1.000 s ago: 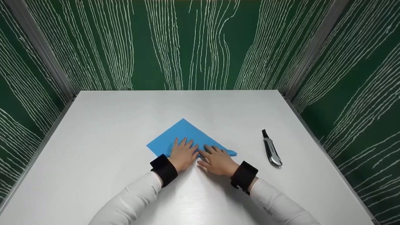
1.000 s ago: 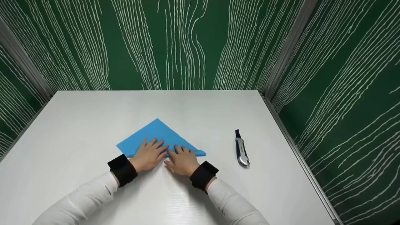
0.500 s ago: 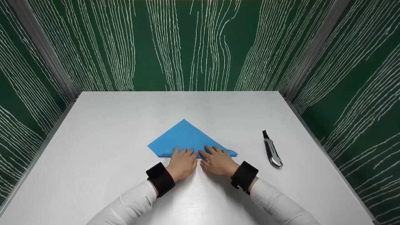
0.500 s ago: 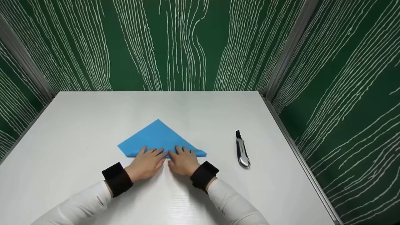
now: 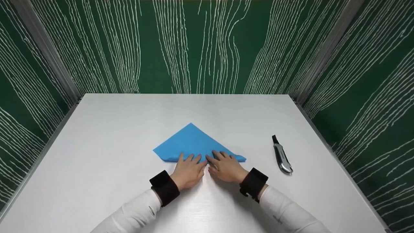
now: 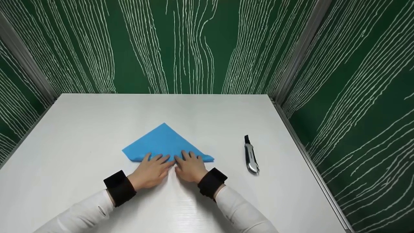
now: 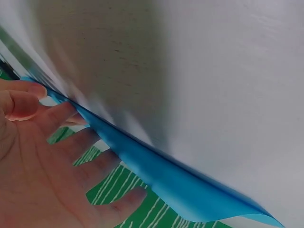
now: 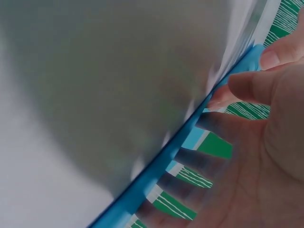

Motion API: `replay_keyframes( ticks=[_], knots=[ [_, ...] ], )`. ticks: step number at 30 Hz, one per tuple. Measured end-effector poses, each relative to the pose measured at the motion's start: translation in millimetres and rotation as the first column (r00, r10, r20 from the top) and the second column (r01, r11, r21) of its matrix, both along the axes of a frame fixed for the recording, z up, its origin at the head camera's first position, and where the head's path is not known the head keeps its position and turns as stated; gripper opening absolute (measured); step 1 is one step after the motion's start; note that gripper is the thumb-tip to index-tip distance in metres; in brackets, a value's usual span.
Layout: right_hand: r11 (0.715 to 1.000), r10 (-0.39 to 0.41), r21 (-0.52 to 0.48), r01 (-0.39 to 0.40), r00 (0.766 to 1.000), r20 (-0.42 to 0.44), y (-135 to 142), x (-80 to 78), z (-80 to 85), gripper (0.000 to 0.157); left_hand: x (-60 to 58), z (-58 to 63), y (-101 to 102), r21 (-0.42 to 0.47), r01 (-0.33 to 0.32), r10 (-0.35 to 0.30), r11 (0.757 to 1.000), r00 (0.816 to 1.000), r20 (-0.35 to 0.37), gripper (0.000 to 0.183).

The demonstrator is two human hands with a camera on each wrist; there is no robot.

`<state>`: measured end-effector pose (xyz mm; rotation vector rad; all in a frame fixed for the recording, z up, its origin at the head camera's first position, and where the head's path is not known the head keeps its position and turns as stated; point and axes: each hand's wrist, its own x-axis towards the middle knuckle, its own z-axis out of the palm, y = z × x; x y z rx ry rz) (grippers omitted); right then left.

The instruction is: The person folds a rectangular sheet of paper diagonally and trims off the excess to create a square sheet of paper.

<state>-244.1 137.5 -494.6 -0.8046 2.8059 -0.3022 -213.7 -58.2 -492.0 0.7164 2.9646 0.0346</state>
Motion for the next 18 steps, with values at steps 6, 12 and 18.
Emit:
replay_keyframes(
  ticks=[6, 12, 18],
  knots=[
    [0.998, 0.051, -0.043, -0.052, 0.998, -0.038, 7.3, 5.2, -2.6, 0.052, 1.3, 1.7, 0.9, -0.007, -0.013, 0.013, 1.000, 1.000, 0.014, 0.048],
    [0.995, 0.094, -0.025, -0.099, 0.984, -0.152, 12.1, 16.3, -5.7, 0.053, 1.0, 2.0, 3.3, -0.050, -0.006, 0.006, 0.999, 1.000, -0.003, 0.049],
    [0.995, 0.101, 0.027, -0.098, 0.961, -0.257, 10.0, 26.9, -7.5, 0.051, 2.4, 2.2, 2.5, -0.047, -0.014, 0.014, 0.999, 1.000, 0.010, 0.048]
  ],
)
